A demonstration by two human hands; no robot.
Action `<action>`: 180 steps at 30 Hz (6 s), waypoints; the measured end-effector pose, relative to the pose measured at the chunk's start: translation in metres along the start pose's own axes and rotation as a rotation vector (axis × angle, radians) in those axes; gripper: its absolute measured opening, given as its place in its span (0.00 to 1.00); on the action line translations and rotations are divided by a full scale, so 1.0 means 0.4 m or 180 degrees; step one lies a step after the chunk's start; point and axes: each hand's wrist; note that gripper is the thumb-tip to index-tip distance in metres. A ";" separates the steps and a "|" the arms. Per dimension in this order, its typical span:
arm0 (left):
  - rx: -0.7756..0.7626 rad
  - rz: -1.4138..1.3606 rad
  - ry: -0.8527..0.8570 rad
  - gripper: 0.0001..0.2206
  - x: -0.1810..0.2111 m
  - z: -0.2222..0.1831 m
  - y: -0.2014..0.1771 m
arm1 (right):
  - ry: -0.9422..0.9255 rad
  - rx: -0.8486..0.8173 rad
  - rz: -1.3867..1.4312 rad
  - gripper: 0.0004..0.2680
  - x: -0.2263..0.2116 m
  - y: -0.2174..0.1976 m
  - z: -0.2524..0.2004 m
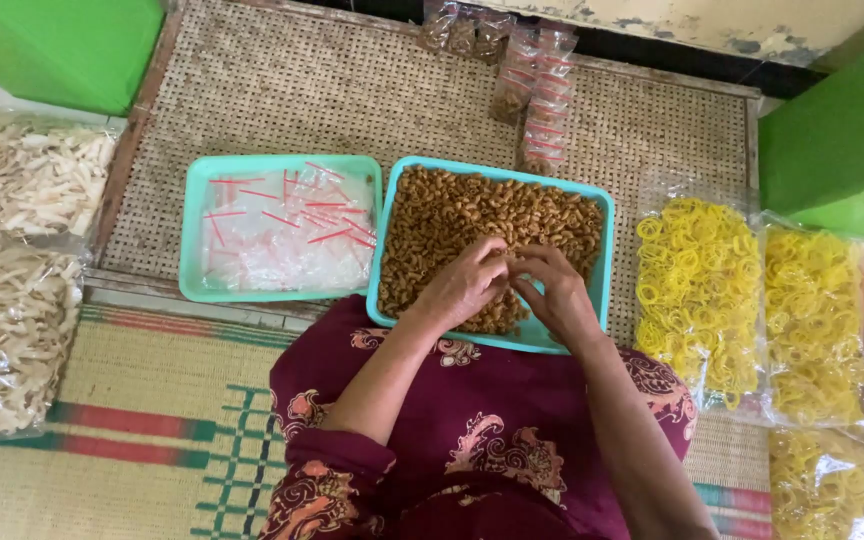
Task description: The person sits on a woven mat and repeatedly scoops brown snack pieces from a blue tray into small clear plastic bags. They seal each bag and place it aside, continuing the process throughout the clip.
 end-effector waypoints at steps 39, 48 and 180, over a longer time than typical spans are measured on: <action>0.0767 -0.1553 -0.1584 0.05 0.020 0.062 0.028 | 0.1252 0.0590 0.2108 0.06 0.037 0.069 0.012; 0.0890 -0.1732 -0.1855 0.09 0.015 0.063 0.022 | 0.1179 0.0636 0.2008 0.12 0.061 0.079 0.022; -0.0557 0.1802 -0.3256 0.19 -0.361 -0.166 -0.288 | 0.0643 0.0894 0.0096 0.06 0.127 0.005 -0.103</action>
Point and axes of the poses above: each hand's wrist, its own z-axis towards the middle knuckle, its own y-axis out of the palm, x = y × z, and after that the axes turned 2 degrees about y, right-handed
